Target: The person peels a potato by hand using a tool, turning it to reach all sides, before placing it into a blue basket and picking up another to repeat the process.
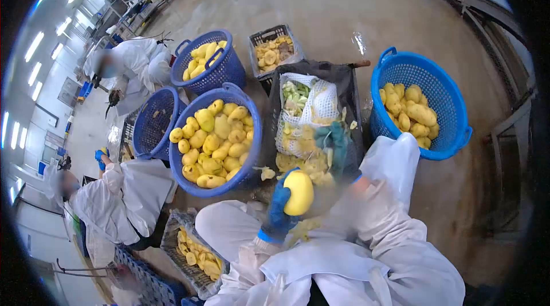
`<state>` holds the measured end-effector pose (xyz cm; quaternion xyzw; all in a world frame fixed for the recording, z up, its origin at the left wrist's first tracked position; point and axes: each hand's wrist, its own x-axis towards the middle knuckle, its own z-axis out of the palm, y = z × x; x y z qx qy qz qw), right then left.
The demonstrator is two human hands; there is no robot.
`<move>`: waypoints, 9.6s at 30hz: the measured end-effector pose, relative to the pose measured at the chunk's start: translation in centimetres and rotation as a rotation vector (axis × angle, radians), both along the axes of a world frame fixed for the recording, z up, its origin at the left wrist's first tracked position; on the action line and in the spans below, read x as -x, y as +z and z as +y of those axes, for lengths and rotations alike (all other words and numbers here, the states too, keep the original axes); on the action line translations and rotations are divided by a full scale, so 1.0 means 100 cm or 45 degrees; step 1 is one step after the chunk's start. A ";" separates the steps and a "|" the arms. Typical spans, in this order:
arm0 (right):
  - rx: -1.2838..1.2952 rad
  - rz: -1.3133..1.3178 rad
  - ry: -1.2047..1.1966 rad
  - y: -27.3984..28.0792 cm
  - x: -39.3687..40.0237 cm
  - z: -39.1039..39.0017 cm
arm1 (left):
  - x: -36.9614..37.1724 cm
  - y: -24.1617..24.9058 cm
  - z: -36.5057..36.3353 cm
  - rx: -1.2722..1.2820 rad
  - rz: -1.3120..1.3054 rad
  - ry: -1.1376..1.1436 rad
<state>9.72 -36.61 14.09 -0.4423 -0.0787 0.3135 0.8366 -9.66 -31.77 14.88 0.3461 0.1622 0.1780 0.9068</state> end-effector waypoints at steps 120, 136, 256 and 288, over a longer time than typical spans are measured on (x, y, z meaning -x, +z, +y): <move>0.074 -0.441 0.435 -0.001 0.038 0.001 | -0.001 -0.004 0.002 0.805 -0.380 -0.186; 0.142 -1.059 0.046 0.030 0.026 -0.008 | 0.006 0.019 0.008 0.787 -0.129 0.026; -0.061 -0.106 -0.052 -0.014 -0.025 0.000 | 0.004 -0.002 0.013 -0.037 0.050 0.159; -0.040 -0.333 -0.027 -0.003 0.004 0.001 | -0.024 0.004 0.016 0.690 0.149 0.510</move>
